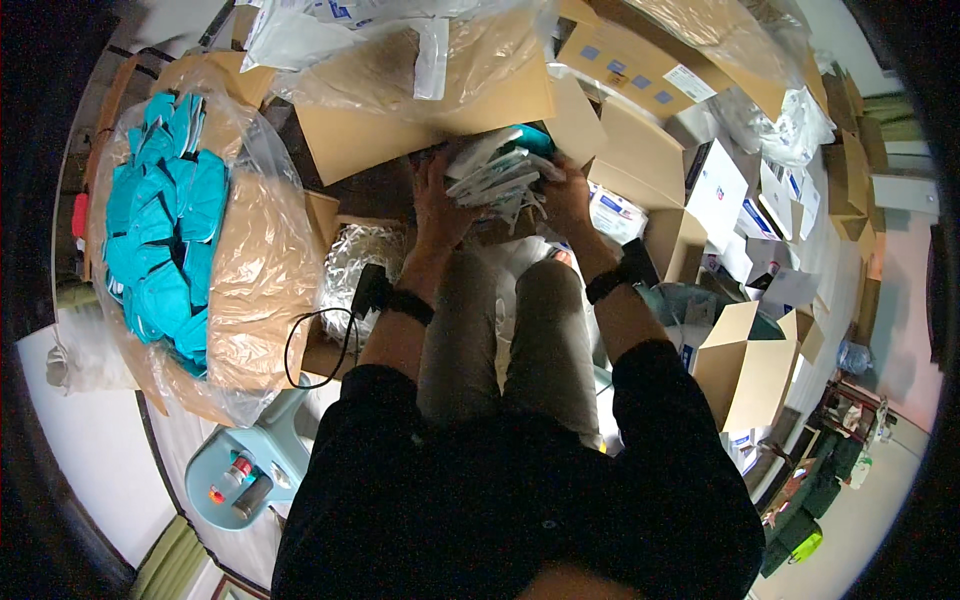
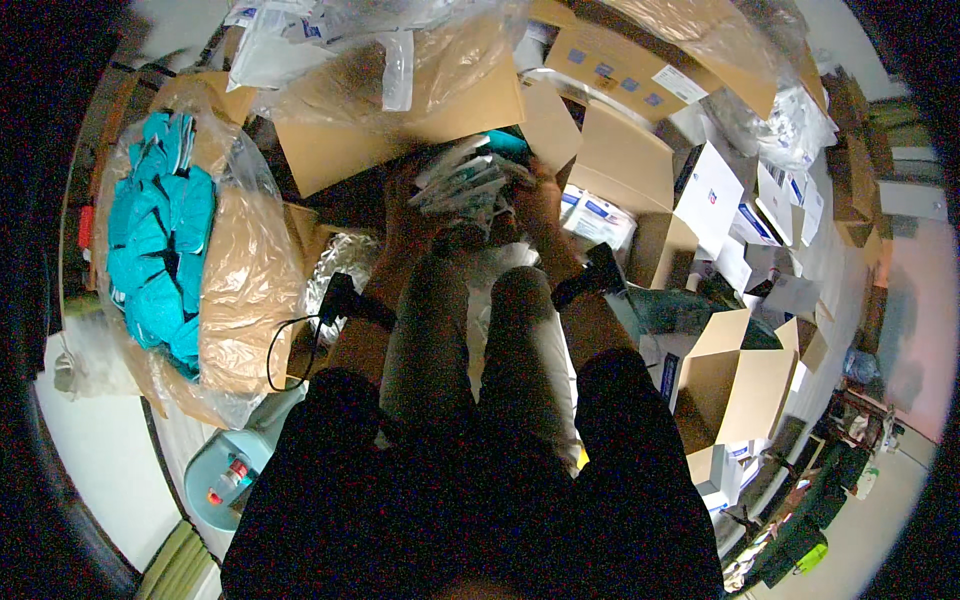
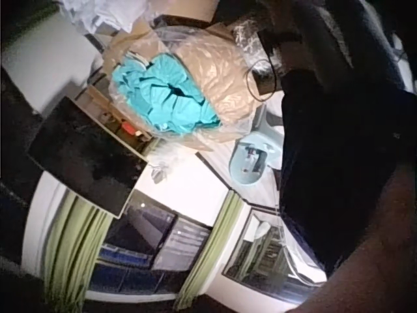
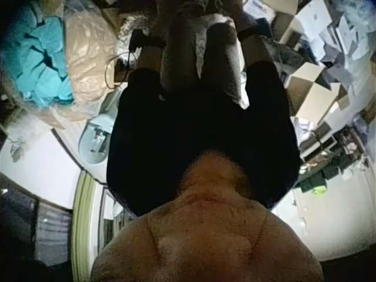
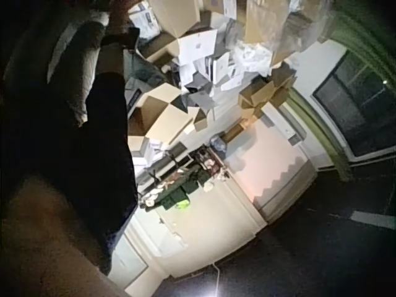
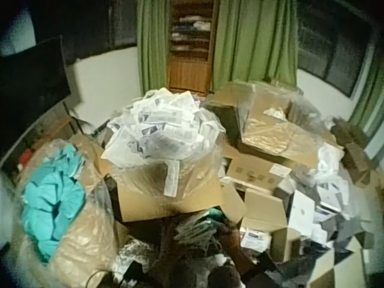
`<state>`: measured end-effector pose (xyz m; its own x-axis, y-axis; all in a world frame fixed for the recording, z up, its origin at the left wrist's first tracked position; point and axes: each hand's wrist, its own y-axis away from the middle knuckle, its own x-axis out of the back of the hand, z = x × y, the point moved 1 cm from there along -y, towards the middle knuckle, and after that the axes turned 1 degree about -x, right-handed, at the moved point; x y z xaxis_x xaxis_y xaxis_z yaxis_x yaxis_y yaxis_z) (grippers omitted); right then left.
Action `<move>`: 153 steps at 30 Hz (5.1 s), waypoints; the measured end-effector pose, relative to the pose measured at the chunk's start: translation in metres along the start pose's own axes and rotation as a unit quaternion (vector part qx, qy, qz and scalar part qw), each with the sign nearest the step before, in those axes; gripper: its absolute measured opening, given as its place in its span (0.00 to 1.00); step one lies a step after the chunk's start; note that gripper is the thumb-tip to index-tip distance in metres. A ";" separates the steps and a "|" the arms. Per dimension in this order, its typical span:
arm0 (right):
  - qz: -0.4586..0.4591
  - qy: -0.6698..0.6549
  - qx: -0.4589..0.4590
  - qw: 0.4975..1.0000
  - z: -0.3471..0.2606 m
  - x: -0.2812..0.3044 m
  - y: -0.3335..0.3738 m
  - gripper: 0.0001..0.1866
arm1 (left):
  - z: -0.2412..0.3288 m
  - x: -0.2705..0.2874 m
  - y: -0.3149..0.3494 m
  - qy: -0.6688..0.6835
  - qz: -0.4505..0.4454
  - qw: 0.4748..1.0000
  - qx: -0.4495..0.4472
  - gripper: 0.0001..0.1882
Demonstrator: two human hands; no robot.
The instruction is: Sorting through and organizing medical or hygiene supplies into boxes.
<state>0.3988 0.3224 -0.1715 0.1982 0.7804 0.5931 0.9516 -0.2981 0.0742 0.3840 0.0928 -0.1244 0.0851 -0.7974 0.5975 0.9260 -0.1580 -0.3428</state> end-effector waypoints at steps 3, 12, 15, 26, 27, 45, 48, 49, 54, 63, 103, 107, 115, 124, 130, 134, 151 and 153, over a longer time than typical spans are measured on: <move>0.054 0.113 0.084 0.989 0.008 -0.005 -0.003 0.18 | -0.004 -0.001 0.000 0.018 -0.029 0.999 0.029 0.55; -0.109 -0.118 0.071 0.985 0.007 -0.031 -0.029 0.11 | -0.013 -0.001 0.003 0.086 -0.030 0.996 0.006 0.49; -0.160 -0.127 0.130 0.970 -0.014 -0.025 -0.021 0.07 | -0.008 0.009 0.004 0.163 -0.015 0.986 -0.017 0.46; -0.129 -0.215 0.087 0.964 0.003 -0.029 -0.009 0.08 | -0.021 -0.015 0.016 0.551 -0.029 0.799 0.239 0.30; -0.131 -0.212 0.032 0.968 0.010 -0.031 -0.015 0.10 | -0.018 -0.013 0.012 0.497 -0.032 0.843 0.200 0.30; -0.145 -0.082 0.138 0.976 -0.023 -0.065 -0.047 0.14 | -0.040 0.004 0.027 0.439 -0.069 0.887 0.126 0.38; -0.193 -0.150 0.151 0.958 -0.031 -0.052 -0.046 0.12 | -0.040 0.002 0.029 0.463 -0.067 0.876 0.117 0.35; -0.222 -0.229 0.147 0.936 -0.032 -0.046 -0.048 0.11 | -0.043 0.001 0.030 0.478 -0.065 0.867 0.122 0.33; -0.286 -0.362 0.110 0.880 -0.053 -0.015 -0.044 0.18 | -0.054 -0.008 0.030 0.575 -0.039 0.780 0.244 0.20; -0.179 0.371 0.333 0.848 -0.132 0.020 0.012 0.44 | -0.044 -0.007 0.015 0.499 -0.071 0.820 0.272 0.22; 0.071 -0.183 -0.030 0.980 0.033 0.057 0.036 0.11 | -0.049 -0.068 0.034 0.281 0.051 0.922 0.261 0.24; 0.025 -0.309 -0.086 0.947 0.038 0.063 0.055 0.09 | -0.045 -0.062 0.023 0.214 0.033 0.964 0.156 0.21; 0.025 -0.408 -0.098 0.908 0.019 0.063 0.087 0.06 | 0.050 -0.014 -0.011 0.263 -0.030 0.964 0.041 0.18; 0.038 -0.405 -0.057 0.912 0.059 0.087 0.112 0.03 | 0.026 -0.016 -0.010 0.296 0.028 0.943 0.148 0.08; 0.074 -0.437 -0.086 0.892 0.059 0.111 0.134 0.01 | 0.009 0.001 -0.038 0.191 -0.044 0.917 0.347 0.09; 0.048 -0.327 -0.088 0.940 0.062 0.120 0.139 0.06 | -0.048 -0.023 -0.013 -0.096 0.131 0.982 0.101 0.15; 0.103 -0.090 0.025 0.990 0.029 0.142 0.165 0.08 | 0.083 0.011 -0.019 0.218 -0.146 0.953 -0.149 0.21; 0.077 -0.158 -0.002 0.984 0.034 0.140 0.163 0.08 | 0.084 0.009 -0.019 0.233 -0.098 0.948 -0.192 0.18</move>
<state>0.5896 0.4021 -0.1037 0.4033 0.8580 0.3181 0.9041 -0.4273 0.0063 0.3982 0.1376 -0.0513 -0.3297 -0.8870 0.3234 0.6971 -0.4597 -0.5502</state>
